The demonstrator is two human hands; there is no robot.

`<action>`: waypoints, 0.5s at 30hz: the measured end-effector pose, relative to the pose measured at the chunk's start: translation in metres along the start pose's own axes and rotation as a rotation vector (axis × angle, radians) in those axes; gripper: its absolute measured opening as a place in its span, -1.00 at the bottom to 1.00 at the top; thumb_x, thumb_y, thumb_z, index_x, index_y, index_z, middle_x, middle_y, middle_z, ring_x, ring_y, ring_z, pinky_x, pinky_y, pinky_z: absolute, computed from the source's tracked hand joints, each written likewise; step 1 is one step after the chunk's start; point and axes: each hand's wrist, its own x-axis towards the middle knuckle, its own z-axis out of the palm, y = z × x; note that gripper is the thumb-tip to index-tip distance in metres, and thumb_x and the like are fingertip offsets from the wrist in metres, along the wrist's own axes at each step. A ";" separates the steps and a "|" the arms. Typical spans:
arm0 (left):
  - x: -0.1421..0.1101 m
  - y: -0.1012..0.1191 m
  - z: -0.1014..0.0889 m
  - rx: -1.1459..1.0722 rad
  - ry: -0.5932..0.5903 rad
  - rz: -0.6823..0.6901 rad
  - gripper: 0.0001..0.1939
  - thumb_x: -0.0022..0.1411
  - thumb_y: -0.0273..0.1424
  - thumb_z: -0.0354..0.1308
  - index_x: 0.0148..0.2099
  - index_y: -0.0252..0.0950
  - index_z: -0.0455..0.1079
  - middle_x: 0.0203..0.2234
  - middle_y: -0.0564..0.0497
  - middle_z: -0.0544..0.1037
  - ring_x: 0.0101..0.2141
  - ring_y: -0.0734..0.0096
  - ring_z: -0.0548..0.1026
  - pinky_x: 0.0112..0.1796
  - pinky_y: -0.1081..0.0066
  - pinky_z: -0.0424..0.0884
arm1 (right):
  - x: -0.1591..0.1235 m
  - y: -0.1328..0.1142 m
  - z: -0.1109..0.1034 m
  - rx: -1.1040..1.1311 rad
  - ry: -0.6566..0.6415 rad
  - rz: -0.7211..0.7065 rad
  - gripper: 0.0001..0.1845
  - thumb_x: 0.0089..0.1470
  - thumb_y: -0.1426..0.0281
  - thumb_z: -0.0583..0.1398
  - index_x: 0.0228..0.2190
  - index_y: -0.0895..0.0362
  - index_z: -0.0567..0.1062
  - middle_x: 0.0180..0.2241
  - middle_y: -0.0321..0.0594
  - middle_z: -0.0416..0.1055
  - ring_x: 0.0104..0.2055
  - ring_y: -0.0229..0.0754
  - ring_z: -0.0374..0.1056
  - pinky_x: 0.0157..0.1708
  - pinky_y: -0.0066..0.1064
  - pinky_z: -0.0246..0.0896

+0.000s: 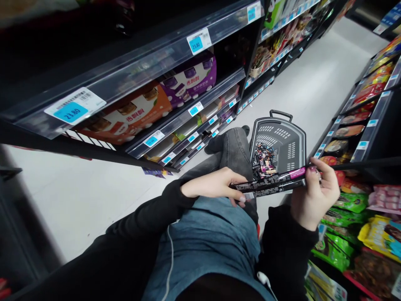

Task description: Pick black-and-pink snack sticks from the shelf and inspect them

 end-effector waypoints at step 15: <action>0.014 -0.021 0.003 -0.643 -0.398 -0.068 -0.48 -0.06 -0.07 0.33 -0.23 -0.41 0.40 -0.53 -0.03 0.55 -0.55 0.40 0.50 -0.52 0.46 0.43 | -0.002 0.005 -0.013 0.273 -0.495 0.013 -0.69 -0.05 0.13 0.30 -0.31 0.07 0.51 -0.57 -0.32 0.43 -0.48 -0.20 0.42 -0.40 -0.32 0.38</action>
